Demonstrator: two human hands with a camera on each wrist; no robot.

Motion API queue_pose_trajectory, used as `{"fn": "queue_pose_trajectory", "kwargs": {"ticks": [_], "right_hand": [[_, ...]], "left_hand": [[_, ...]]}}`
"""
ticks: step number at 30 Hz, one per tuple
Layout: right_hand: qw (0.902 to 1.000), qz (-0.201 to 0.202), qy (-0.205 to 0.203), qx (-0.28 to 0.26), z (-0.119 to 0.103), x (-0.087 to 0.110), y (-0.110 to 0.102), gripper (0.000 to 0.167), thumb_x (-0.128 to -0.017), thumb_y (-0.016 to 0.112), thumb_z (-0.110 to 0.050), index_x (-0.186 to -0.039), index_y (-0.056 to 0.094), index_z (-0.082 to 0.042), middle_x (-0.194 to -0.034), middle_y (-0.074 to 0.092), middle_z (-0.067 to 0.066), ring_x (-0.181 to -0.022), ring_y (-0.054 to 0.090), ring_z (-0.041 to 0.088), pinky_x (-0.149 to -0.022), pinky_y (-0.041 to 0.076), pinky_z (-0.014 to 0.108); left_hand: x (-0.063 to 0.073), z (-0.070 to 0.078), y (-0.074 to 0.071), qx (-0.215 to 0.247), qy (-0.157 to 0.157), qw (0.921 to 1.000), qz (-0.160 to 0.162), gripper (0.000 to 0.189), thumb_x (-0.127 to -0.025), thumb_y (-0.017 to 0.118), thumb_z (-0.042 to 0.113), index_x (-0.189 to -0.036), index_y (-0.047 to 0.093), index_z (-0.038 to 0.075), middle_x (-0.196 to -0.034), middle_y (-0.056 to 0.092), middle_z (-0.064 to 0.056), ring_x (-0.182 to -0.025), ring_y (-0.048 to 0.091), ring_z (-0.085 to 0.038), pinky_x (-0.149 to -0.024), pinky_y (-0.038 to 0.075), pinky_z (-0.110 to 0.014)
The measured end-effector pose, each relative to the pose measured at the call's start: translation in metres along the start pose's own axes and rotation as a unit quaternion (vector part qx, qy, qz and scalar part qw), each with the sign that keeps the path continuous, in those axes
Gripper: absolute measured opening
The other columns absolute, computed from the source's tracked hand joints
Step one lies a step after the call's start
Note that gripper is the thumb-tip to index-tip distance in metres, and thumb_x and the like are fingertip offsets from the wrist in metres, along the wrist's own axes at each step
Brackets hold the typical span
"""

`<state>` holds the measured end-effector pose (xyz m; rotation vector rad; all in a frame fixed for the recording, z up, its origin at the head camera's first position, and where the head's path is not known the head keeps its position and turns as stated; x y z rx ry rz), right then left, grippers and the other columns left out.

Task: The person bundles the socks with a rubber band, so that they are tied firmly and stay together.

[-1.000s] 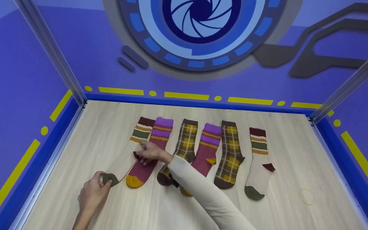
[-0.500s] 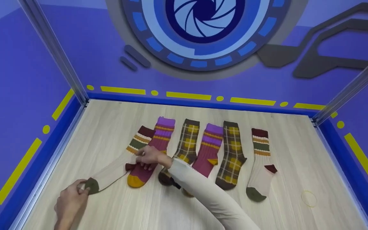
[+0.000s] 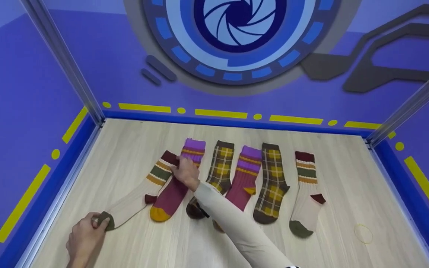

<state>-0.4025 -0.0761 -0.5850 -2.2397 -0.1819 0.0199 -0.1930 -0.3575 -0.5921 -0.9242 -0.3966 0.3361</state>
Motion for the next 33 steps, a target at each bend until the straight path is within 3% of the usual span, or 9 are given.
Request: {"fn": "queue_pose_trajectory", "kwargs": {"ticks": [4, 10, 15, 19, 23, 26, 29, 33], "right_hand": [[0.9997, 0.015, 0.009, 0.017, 0.006, 0.005, 0.001, 0.034, -0.095, 0.072, -0.027, -0.126, 0.069, -0.014, -0.123, 0.069, 0.012, -0.108, 0.069, 0.031, -0.085, 0.058, 0.049], [0.9980, 0.015, 0.021, 0.058, 0.014, 0.005, -0.001, 0.046, -0.096, 0.069, -0.031, -0.136, 0.058, -0.012, -0.125, 0.067, 0.015, -0.105, 0.070, 0.034, -0.082, 0.059, 0.050], [0.9952, 0.044, 0.030, 0.082, 0.016, 0.006, -0.004, 0.037, -0.096, 0.069, -0.038, -0.123, 0.065, -0.013, -0.114, 0.072, 0.012, -0.099, 0.072, 0.030, -0.077, 0.059, 0.048], [0.9943, 0.059, 0.035, 0.082, 0.013, 0.010, 0.001, 0.028, -0.094, 0.073, -0.038, -0.106, 0.069, -0.013, -0.104, 0.074, 0.009, -0.090, 0.073, 0.027, -0.071, 0.059, 0.045], [0.9961, 0.075, 0.034, 0.029, 0.009, 0.012, 0.004, 0.022, -0.091, 0.075, -0.033, -0.101, 0.073, -0.014, -0.099, 0.076, 0.007, -0.086, 0.074, 0.027, -0.067, 0.059, 0.042], [0.9953, 0.087, 0.033, -0.027, 0.006, 0.013, -0.003, 0.018, -0.089, 0.075, -0.030, -0.103, 0.076, -0.018, -0.094, 0.076, 0.003, -0.083, 0.072, 0.021, -0.066, 0.056, 0.037], [0.9937, 0.086, 0.014, -0.070, 0.000, 0.015, -0.016, 0.018, -0.089, 0.074, -0.028, -0.102, 0.076, -0.017, -0.086, 0.074, -0.001, -0.075, 0.067, 0.014, -0.061, 0.052, 0.030], [0.9880, 0.067, -0.032, -0.136, -0.010, 0.017, -0.039, 0.019, -0.089, 0.072, -0.023, -0.103, 0.074, -0.010, -0.085, 0.073, 0.002, -0.068, 0.059, 0.006, -0.061, 0.047, 0.021]], "left_hand": [[0.001, 0.003, 0.006, 0.003, 0.002, 1.0000, -0.005, 0.041, -0.090, 0.073, 0.022, -0.121, 0.064, -0.002, -0.083, 0.060, -0.007, -0.077, 0.059, -0.027, -0.062, 0.041, -0.040], [0.003, 0.008, 0.014, 0.007, 0.023, 0.9997, -0.008, 0.044, -0.089, 0.075, 0.016, -0.125, 0.061, -0.007, -0.082, 0.059, -0.007, -0.072, 0.054, -0.022, -0.060, 0.039, -0.035], [0.007, 0.006, 0.019, 0.011, 0.012, 0.9996, -0.024, 0.046, -0.090, 0.074, 0.017, -0.126, 0.059, -0.007, -0.082, 0.057, -0.006, -0.074, 0.053, -0.022, -0.061, 0.039, -0.034], [0.012, -0.003, 0.014, 0.004, -0.011, 0.9996, -0.026, 0.043, -0.091, 0.073, 0.018, -0.126, 0.059, -0.004, -0.085, 0.059, -0.008, -0.078, 0.057, -0.026, -0.064, 0.043, -0.039], [0.014, -0.008, 0.006, 0.013, -0.021, 0.9997, -0.008, 0.035, -0.091, 0.072, 0.018, -0.118, 0.062, -0.002, -0.090, 0.066, -0.013, -0.084, 0.064, -0.032, -0.067, 0.047, -0.046], [0.013, -0.007, 0.002, 0.026, -0.013, 0.9995, 0.014, 0.025, -0.091, 0.072, 0.017, -0.108, 0.063, 0.001, -0.091, 0.069, -0.013, -0.085, 0.066, -0.033, -0.064, 0.046, -0.042], [0.012, -0.005, -0.002, 0.040, -0.008, 0.9988, 0.025, 0.018, -0.094, 0.067, 0.016, -0.105, 0.061, 0.003, -0.086, 0.072, -0.008, -0.078, 0.066, -0.026, -0.061, 0.041, -0.034], [0.008, -0.002, -0.010, 0.077, -0.009, 0.9966, 0.028, 0.018, -0.101, 0.058, 0.017, -0.115, 0.056, 0.005, -0.075, 0.074, -0.001, -0.064, 0.065, -0.013, -0.067, 0.038, -0.030]]}}
Point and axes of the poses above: each hand's wrist, its own x-axis away from the middle knuckle, its own y-axis out of the palm, z = x × y, the point moved 8 cm from there along -x, towards the middle knuckle
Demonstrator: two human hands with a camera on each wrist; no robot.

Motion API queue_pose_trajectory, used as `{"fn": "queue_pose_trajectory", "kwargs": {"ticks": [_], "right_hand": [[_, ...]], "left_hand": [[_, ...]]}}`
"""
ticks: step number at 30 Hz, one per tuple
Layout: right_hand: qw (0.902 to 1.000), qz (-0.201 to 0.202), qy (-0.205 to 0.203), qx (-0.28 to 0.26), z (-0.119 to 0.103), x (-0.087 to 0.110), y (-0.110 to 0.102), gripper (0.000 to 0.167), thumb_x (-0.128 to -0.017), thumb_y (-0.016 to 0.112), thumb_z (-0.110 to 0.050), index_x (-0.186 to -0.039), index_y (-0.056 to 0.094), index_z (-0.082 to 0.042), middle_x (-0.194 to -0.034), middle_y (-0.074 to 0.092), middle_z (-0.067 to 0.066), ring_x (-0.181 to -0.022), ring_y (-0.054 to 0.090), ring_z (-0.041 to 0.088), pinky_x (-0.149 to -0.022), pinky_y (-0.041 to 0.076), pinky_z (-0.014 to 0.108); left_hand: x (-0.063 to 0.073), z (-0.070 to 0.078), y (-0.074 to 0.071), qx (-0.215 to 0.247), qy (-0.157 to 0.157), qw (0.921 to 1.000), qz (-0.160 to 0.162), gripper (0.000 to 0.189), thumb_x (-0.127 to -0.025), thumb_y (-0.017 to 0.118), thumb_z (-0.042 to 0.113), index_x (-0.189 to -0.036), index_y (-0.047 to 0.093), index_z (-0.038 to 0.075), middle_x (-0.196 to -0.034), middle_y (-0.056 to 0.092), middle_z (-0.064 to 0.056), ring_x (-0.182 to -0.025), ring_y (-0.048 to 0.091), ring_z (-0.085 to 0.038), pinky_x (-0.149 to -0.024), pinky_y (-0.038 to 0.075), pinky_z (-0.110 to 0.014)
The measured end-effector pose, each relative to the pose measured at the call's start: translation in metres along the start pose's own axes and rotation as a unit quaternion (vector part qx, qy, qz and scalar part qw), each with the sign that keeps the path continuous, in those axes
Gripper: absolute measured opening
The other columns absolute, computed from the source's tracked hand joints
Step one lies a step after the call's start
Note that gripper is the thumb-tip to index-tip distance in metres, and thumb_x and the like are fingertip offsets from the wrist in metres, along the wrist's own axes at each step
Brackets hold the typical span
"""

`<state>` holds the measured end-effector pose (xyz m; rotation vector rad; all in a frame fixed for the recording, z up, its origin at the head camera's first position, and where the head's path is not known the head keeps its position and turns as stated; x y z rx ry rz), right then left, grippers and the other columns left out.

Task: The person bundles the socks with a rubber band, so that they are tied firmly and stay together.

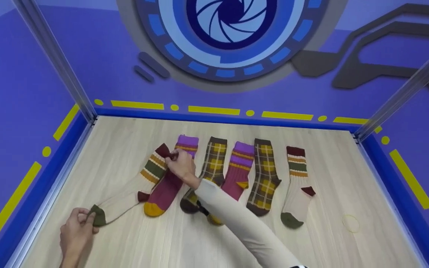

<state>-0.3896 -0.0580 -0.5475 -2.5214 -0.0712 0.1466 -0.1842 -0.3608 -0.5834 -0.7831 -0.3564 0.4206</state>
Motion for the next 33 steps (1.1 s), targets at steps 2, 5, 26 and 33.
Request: {"fn": "queue_pose_trajectory", "kwargs": {"ticks": [2, 5, 26, 33], "right_hand": [[0.9985, -0.014, -0.008, -0.052, -0.005, 0.000, -0.009, 0.019, -0.089, 0.071, -0.016, -0.104, 0.072, -0.005, -0.086, 0.073, 0.006, -0.066, 0.058, 0.006, -0.062, 0.049, 0.021], [0.9901, -0.029, 0.000, -0.138, -0.006, 0.002, -0.022, 0.018, -0.086, 0.070, -0.004, -0.104, 0.068, 0.000, -0.081, 0.069, 0.007, -0.062, 0.062, 0.010, -0.063, 0.059, 0.031], [0.9636, -0.231, -0.044, -0.127, 0.041, 0.060, -0.116, 0.046, -0.091, 0.058, 0.006, -0.137, 0.061, 0.002, -0.124, 0.063, 0.030, -0.079, 0.072, 0.023, -0.070, 0.060, 0.031], [0.9687, -0.214, -0.011, -0.126, 0.063, 0.072, -0.146, 0.036, -0.090, 0.067, 0.008, -0.126, 0.067, 0.007, -0.090, 0.066, 0.038, -0.069, 0.073, 0.021, -0.070, 0.063, 0.043]], "left_hand": [[0.000, 0.002, -0.005, 0.023, 0.000, 0.9997, 0.006, 0.021, -0.103, 0.055, 0.017, -0.120, 0.055, 0.005, -0.075, 0.075, 0.000, -0.060, 0.065, -0.009, -0.072, 0.037, -0.028], [0.002, 0.009, -0.008, 0.059, 0.006, 0.9981, 0.015, 0.025, -0.105, 0.053, 0.018, -0.126, 0.056, 0.005, -0.079, 0.076, 0.000, -0.058, 0.067, -0.007, -0.072, 0.038, -0.021], [0.031, 0.071, 0.014, 0.162, 0.062, 0.9809, -0.088, 0.025, -0.106, 0.055, 0.016, -0.126, 0.062, 0.003, -0.083, 0.071, 0.001, -0.069, 0.065, -0.012, -0.064, 0.055, -0.025], [0.037, 0.082, 0.030, 0.167, 0.074, 0.9753, -0.124, 0.025, -0.105, 0.056, 0.012, -0.126, 0.062, 0.000, -0.086, 0.071, -0.006, -0.068, 0.065, -0.012, -0.061, 0.053, -0.024]]}}
Point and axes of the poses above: each hand's wrist, its own x-axis away from the middle knuckle, its own y-axis out of the palm, z = x × y, the point moved 8 cm from there along -x, towards the middle knuckle
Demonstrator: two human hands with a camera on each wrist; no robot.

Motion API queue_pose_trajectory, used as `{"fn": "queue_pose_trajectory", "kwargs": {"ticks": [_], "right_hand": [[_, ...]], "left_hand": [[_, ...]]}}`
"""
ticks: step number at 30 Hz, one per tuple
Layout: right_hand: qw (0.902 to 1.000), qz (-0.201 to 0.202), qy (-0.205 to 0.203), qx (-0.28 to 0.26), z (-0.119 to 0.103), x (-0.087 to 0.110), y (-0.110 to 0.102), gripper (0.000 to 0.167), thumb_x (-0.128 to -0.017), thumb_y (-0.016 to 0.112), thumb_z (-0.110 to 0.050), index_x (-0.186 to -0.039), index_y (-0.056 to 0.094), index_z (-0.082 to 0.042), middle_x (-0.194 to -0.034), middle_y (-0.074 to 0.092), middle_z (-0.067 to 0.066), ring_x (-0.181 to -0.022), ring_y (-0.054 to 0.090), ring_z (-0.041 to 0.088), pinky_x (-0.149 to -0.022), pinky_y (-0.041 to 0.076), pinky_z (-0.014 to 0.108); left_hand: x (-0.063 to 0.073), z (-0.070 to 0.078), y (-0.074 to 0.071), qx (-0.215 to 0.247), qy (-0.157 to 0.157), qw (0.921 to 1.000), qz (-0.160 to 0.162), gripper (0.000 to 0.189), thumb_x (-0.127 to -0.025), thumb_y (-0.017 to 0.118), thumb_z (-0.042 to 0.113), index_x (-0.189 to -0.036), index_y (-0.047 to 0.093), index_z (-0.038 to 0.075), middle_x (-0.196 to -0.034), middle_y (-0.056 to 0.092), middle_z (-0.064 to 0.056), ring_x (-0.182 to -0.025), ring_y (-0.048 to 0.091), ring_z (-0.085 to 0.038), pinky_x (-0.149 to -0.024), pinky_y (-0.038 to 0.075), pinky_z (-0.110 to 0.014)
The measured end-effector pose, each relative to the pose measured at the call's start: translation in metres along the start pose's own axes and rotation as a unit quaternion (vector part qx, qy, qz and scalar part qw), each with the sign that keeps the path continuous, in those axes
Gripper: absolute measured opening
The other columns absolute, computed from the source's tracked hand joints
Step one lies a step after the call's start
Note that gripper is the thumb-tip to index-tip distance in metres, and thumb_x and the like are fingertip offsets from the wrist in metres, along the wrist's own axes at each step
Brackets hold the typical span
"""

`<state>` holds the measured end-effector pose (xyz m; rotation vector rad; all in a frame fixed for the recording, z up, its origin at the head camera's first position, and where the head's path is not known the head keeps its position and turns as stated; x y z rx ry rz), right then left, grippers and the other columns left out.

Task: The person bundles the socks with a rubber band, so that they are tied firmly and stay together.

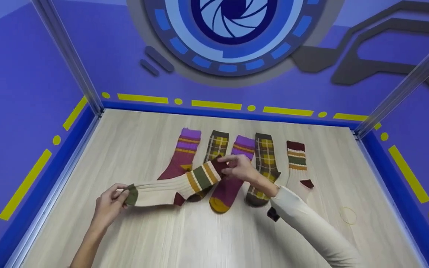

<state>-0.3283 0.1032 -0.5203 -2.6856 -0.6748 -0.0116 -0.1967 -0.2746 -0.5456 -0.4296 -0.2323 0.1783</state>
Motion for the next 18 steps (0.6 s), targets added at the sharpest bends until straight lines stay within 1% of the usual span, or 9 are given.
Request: {"fn": "queue_pose_trajectory", "kwargs": {"ticks": [1, 3, 5, 7, 10, 12, 14, 15, 18], "right_hand": [[1.0000, 0.001, 0.006, -0.006, 0.003, 0.004, -0.003, 0.033, -0.091, 0.068, 0.007, -0.124, 0.068, 0.008, -0.090, 0.067, 0.038, -0.070, 0.073, 0.022, -0.070, 0.063, 0.042], [0.9999, -0.001, 0.015, -0.006, 0.008, 0.013, -0.010, 0.028, -0.092, 0.068, 0.005, -0.119, 0.070, 0.009, -0.102, 0.071, 0.033, -0.073, 0.071, 0.020, -0.069, 0.062, 0.035], [0.9998, -0.013, 0.016, 0.003, 0.013, 0.023, -0.015, 0.025, -0.092, 0.068, 0.002, -0.116, 0.071, 0.009, -0.110, 0.072, 0.029, -0.076, 0.068, 0.013, -0.067, 0.060, 0.027], [0.9990, -0.031, 0.012, 0.029, 0.018, 0.034, -0.020, 0.023, -0.092, 0.068, 0.001, -0.114, 0.073, 0.007, -0.109, 0.073, 0.028, -0.070, 0.063, 0.009, -0.062, 0.055, 0.021], [0.9955, -0.083, 0.007, 0.045, 0.027, 0.053, -0.025, 0.026, -0.091, 0.067, 0.003, -0.116, 0.071, 0.006, -0.111, 0.070, 0.029, -0.070, 0.062, 0.007, -0.064, 0.056, 0.021], [0.9903, -0.126, 0.001, 0.059, 0.032, 0.066, -0.027, 0.028, -0.090, 0.066, 0.005, -0.118, 0.070, 0.005, -0.114, 0.069, 0.029, -0.071, 0.058, 0.006, -0.063, 0.054, 0.020], [0.9837, -0.169, 0.003, 0.060, 0.038, 0.078, -0.028, 0.030, -0.089, 0.067, 0.005, -0.119, 0.070, 0.005, -0.114, 0.067, 0.030, -0.075, 0.057, 0.004, -0.065, 0.052, 0.018], [0.9802, -0.189, 0.013, 0.057, 0.041, 0.085, -0.029, 0.030, -0.089, 0.066, 0.005, -0.120, 0.069, 0.005, -0.116, 0.067, 0.029, -0.078, 0.057, 0.004, -0.066, 0.052, 0.018], [0.9680, -0.241, 0.049, 0.052, 0.052, 0.102, -0.031, 0.031, -0.090, 0.065, 0.004, -0.121, 0.070, 0.004, -0.108, 0.069, 0.024, -0.077, 0.058, 0.005, -0.068, 0.051, 0.018]], "left_hand": [[0.000, 0.000, 0.003, 0.003, 0.000, 1.0000, -0.006, 0.025, -0.105, 0.056, 0.012, -0.126, 0.062, 0.000, -0.087, 0.071, -0.007, -0.068, 0.065, -0.012, -0.061, 0.053, -0.024], [0.002, 0.001, 0.009, 0.010, 0.003, 0.9998, -0.017, 0.023, -0.104, 0.057, 0.009, -0.124, 0.062, -0.001, -0.088, 0.072, -0.008, -0.067, 0.064, -0.011, -0.061, 0.054, -0.024], [0.003, 0.001, 0.015, 0.010, 0.010, 0.9994, -0.033, 0.022, -0.103, 0.058, 0.007, -0.123, 0.063, -0.001, -0.087, 0.071, -0.009, -0.065, 0.062, -0.011, -0.061, 0.053, -0.024], [0.005, 0.003, 0.022, 0.005, 0.017, 0.9985, -0.053, 0.020, -0.102, 0.059, 0.006, -0.120, 0.064, -0.001, -0.084, 0.070, -0.009, -0.063, 0.061, -0.011, -0.060, 0.053, -0.025], [0.008, 0.004, 0.037, -0.007, 0.034, 0.9947, -0.097, 0.017, -0.101, 0.061, 0.006, -0.116, 0.065, -0.001, -0.077, 0.067, -0.005, -0.061, 0.060, -0.013, -0.059, 0.051, -0.025], [0.011, 0.007, 0.049, -0.012, 0.047, 0.9891, -0.139, 0.017, -0.100, 0.061, 0.007, -0.115, 0.065, -0.002, -0.074, 0.064, -0.003, -0.061, 0.060, -0.013, -0.059, 0.051, -0.026], [0.015, 0.010, 0.061, -0.013, 0.063, 0.9806, -0.185, 0.017, -0.100, 0.062, 0.006, -0.114, 0.063, -0.004, -0.071, 0.061, -0.002, -0.062, 0.060, -0.014, -0.058, 0.052, -0.026], [0.017, 0.011, 0.068, -0.013, 0.073, 0.9753, -0.208, 0.018, -0.100, 0.061, 0.006, -0.114, 0.063, -0.005, -0.072, 0.061, -0.002, -0.062, 0.060, -0.014, -0.058, 0.052, -0.026], [0.023, 0.015, 0.086, -0.014, 0.092, 0.9594, -0.266, 0.018, -0.099, 0.061, 0.004, -0.113, 0.062, -0.007, -0.072, 0.064, -0.007, -0.062, 0.062, -0.016, -0.056, 0.051, -0.025]]}}
Point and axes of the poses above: each hand's wrist, its own x-axis away from the middle knuckle, its own y-axis out of the palm, z = x × y, the point moved 8 cm from there along -x, towards the middle knuckle
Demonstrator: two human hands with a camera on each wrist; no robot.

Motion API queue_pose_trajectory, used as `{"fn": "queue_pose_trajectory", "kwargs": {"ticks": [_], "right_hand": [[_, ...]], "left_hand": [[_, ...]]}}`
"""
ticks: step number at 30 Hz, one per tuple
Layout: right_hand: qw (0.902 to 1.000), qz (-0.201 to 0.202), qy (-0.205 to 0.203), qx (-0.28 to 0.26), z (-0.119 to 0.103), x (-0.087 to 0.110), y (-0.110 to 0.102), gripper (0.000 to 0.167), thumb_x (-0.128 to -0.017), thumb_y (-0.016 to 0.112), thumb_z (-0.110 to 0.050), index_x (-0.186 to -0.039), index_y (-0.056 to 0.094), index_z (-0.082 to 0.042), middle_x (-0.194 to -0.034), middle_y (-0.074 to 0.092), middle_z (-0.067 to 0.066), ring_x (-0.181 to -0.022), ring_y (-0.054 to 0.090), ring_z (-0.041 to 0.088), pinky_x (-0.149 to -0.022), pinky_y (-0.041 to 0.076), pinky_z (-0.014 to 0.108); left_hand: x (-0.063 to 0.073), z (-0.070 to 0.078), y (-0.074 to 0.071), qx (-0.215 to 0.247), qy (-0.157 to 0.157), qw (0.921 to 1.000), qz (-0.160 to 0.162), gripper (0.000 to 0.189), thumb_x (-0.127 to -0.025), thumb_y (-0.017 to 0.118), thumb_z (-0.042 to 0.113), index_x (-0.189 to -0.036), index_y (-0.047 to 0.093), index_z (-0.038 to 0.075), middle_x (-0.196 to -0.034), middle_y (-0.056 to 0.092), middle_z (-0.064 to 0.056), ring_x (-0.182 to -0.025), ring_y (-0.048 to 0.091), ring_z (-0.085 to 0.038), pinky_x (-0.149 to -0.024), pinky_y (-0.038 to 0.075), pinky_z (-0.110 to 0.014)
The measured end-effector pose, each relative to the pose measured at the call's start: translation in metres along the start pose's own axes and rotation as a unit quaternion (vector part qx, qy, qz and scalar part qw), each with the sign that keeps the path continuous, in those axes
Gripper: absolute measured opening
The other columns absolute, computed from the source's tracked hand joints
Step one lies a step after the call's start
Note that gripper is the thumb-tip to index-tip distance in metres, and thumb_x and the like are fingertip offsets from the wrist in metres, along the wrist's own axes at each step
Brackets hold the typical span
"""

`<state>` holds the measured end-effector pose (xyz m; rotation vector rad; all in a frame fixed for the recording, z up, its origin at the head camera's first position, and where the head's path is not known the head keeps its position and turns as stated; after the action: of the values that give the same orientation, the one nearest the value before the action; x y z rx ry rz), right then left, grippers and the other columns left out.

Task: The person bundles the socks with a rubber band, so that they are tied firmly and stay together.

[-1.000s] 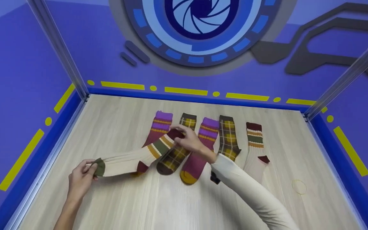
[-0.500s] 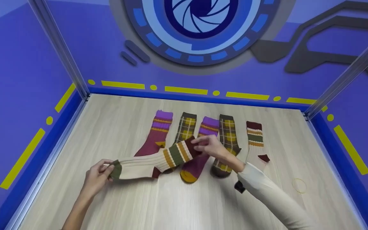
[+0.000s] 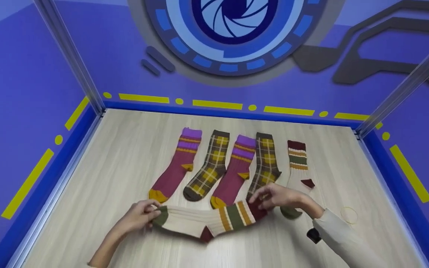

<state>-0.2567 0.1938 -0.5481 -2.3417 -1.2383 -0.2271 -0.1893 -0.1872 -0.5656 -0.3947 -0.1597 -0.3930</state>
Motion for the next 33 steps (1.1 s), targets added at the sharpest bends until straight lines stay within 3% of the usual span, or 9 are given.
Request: {"fn": "queue_pose_trajectory", "kwargs": {"ticks": [3, 7, 11, 15, 18, 24, 29, 33], "right_hand": [[0.9990, -0.029, 0.034, -0.010, 0.012, 0.014, 0.003, 0.033, -0.090, 0.063, 0.006, -0.122, 0.069, 0.003, -0.103, 0.070, 0.017, -0.072, 0.064, 0.007, -0.066, 0.054, 0.020], [0.9975, -0.048, 0.050, -0.015, 0.026, 0.032, 0.007, 0.035, -0.088, 0.061, 0.009, -0.123, 0.067, 0.005, -0.093, 0.068, 0.010, -0.069, 0.064, 0.007, -0.063, 0.054, 0.019], [0.9972, -0.044, 0.059, -0.011, 0.037, 0.046, 0.010, 0.035, -0.088, 0.062, 0.010, -0.122, 0.066, 0.007, -0.085, 0.063, 0.006, -0.071, 0.062, 0.007, -0.064, 0.053, 0.019], [0.9978, -0.017, 0.062, 0.016, 0.045, 0.055, 0.009, 0.031, -0.089, 0.066, 0.007, -0.119, 0.068, 0.005, -0.087, 0.063, 0.012, -0.070, 0.057, 0.009, -0.061, 0.047, 0.018], [0.9979, -0.010, 0.062, 0.020, 0.050, 0.058, 0.011, 0.030, -0.089, 0.066, 0.006, -0.120, 0.068, 0.005, -0.092, 0.062, 0.015, -0.073, 0.054, 0.009, -0.061, 0.046, 0.019], [0.9979, 0.002, 0.062, 0.018, 0.056, 0.062, 0.013, 0.031, -0.089, 0.064, 0.007, -0.120, 0.067, 0.005, -0.091, 0.061, 0.011, -0.074, 0.055, 0.009, -0.061, 0.049, 0.020], [0.9975, 0.008, 0.065, 0.027, 0.058, 0.065, 0.013, 0.032, -0.090, 0.064, 0.006, -0.122, 0.066, 0.005, -0.098, 0.063, 0.017, -0.079, 0.056, 0.011, -0.061, 0.050, 0.019], [0.9971, 0.005, 0.074, 0.015, 0.061, 0.070, 0.014, 0.032, -0.092, 0.065, 0.002, -0.124, 0.065, 0.005, -0.095, 0.065, 0.014, -0.078, 0.060, 0.011, -0.061, 0.052, 0.021]], "left_hand": [[-0.006, 0.003, 0.015, -0.004, 0.011, 0.9993, -0.035, 0.018, -0.099, 0.062, 0.004, -0.112, 0.064, -0.008, -0.074, 0.069, -0.016, -0.061, 0.066, -0.025, -0.055, 0.050, -0.024], [-0.014, 0.003, 0.032, -0.015, 0.011, 0.9984, -0.054, 0.015, -0.098, 0.064, 0.006, -0.108, 0.067, -0.005, -0.074, 0.071, -0.020, -0.061, 0.070, -0.034, -0.052, 0.050, -0.024], [-0.018, 0.002, 0.043, -0.025, 0.009, 0.9985, -0.049, 0.017, -0.098, 0.062, 0.003, -0.113, 0.065, -0.004, -0.075, 0.072, -0.019, -0.056, 0.066, -0.021, -0.048, 0.047, -0.021], [-0.019, -0.001, 0.050, -0.015, -0.003, 0.9993, -0.035, 0.019, -0.097, 0.059, 0.000, -0.116, 0.063, -0.004, -0.077, 0.072, -0.015, -0.055, 0.059, -0.010, -0.046, 0.043, -0.018], [-0.019, -0.002, 0.055, -0.014, -0.009, 0.9995, -0.025, 0.019, -0.098, 0.061, 0.005, -0.116, 0.063, -0.001, -0.077, 0.070, -0.012, -0.054, 0.057, -0.010, -0.045, 0.041, -0.019], [-0.023, 0.002, 0.065, -0.041, 0.015, 0.9989, -0.019, 0.022, -0.096, 0.067, 0.009, -0.118, 0.068, 0.007, -0.074, 0.068, -0.011, -0.053, 0.054, -0.011, -0.043, 0.039, -0.019], [-0.024, 0.003, 0.072, -0.060, 0.027, 0.9975, -0.027, 0.020, -0.093, 0.070, 0.006, -0.112, 0.072, 0.003, -0.074, 0.068, -0.009, -0.055, 0.054, -0.012, -0.046, 0.038, -0.020], [-0.025, 0.004, 0.076, -0.071, 0.031, 0.9964, -0.034, 0.019, -0.092, 0.072, 0.007, -0.110, 0.072, 0.001, -0.073, 0.067, -0.007, -0.055, 0.053, -0.010, -0.048, 0.039, -0.020]]}}
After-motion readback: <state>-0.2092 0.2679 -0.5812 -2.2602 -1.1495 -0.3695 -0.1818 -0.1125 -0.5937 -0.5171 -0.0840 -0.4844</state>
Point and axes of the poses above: each hand's wrist, its own x-axis away from the middle knuckle, its own y-axis out of the palm, z = x × y, the point moved 8 cm from there along -x, towards the middle knuckle
